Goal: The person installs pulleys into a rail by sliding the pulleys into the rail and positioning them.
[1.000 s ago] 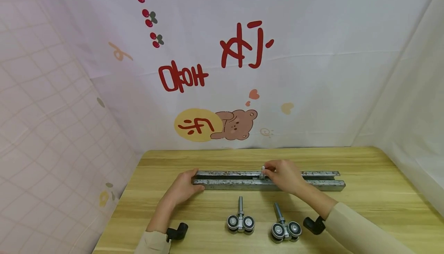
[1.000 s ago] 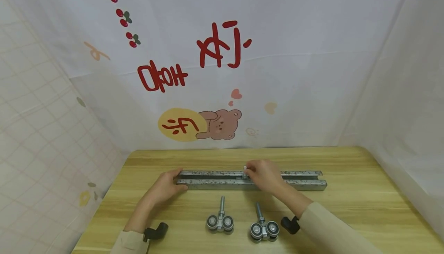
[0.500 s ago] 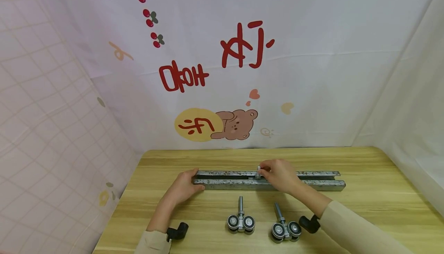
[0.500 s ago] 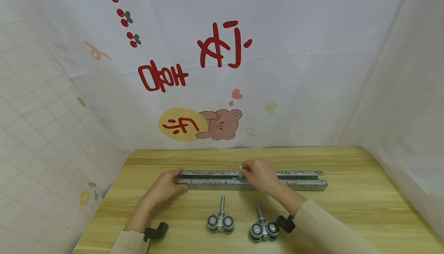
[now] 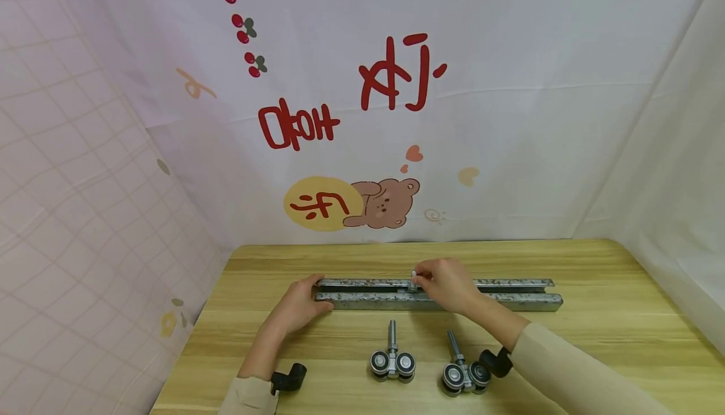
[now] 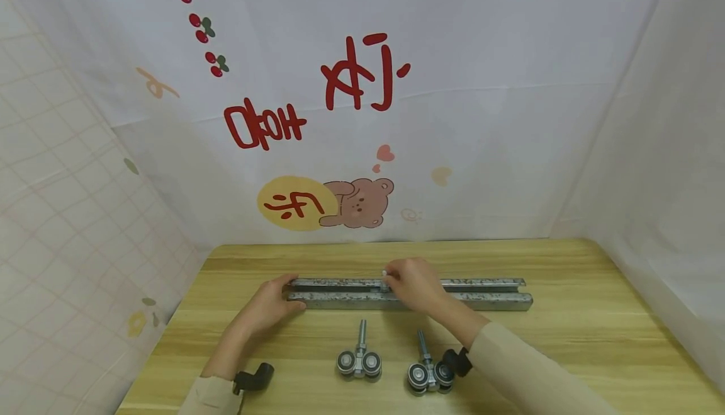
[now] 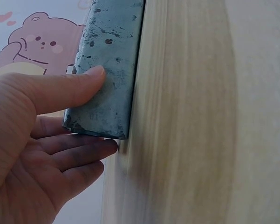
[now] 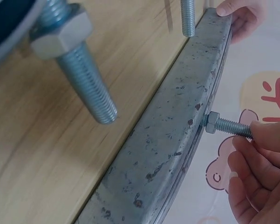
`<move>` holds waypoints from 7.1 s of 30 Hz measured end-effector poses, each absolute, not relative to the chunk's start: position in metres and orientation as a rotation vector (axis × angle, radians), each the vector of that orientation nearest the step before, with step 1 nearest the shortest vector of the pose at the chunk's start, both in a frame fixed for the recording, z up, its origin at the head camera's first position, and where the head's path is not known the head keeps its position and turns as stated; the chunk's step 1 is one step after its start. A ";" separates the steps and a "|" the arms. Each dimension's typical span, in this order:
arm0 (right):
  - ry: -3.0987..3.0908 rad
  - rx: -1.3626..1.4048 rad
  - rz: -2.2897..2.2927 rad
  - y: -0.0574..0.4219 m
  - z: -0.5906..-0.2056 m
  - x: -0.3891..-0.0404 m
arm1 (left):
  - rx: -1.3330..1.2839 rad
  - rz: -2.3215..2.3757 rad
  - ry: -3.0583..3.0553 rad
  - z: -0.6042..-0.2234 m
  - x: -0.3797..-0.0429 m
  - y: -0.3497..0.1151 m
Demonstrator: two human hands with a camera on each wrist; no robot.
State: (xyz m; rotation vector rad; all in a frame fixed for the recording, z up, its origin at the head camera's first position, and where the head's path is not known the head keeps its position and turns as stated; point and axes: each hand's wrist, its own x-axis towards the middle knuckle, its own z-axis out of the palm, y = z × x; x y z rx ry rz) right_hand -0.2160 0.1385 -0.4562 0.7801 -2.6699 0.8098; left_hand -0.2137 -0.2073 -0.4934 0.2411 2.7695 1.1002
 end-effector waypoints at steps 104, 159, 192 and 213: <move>-2.570 0.987 0.609 0.083 -0.428 -0.211 | 0.292 1.144 2.763 -0.492 -0.211 -0.208; -3.081 1.011 0.961 0.194 -0.492 -0.170 | 0.296 1.116 2.762 -0.492 -0.212 -0.207; -2.883 0.933 1.254 0.201 -0.459 -0.150 | 0.278 1.124 2.766 -0.492 -0.210 -0.208; -2.760 1.005 1.092 0.221 -0.452 -0.124 | 0.283 1.131 2.766 -0.493 -0.211 -0.207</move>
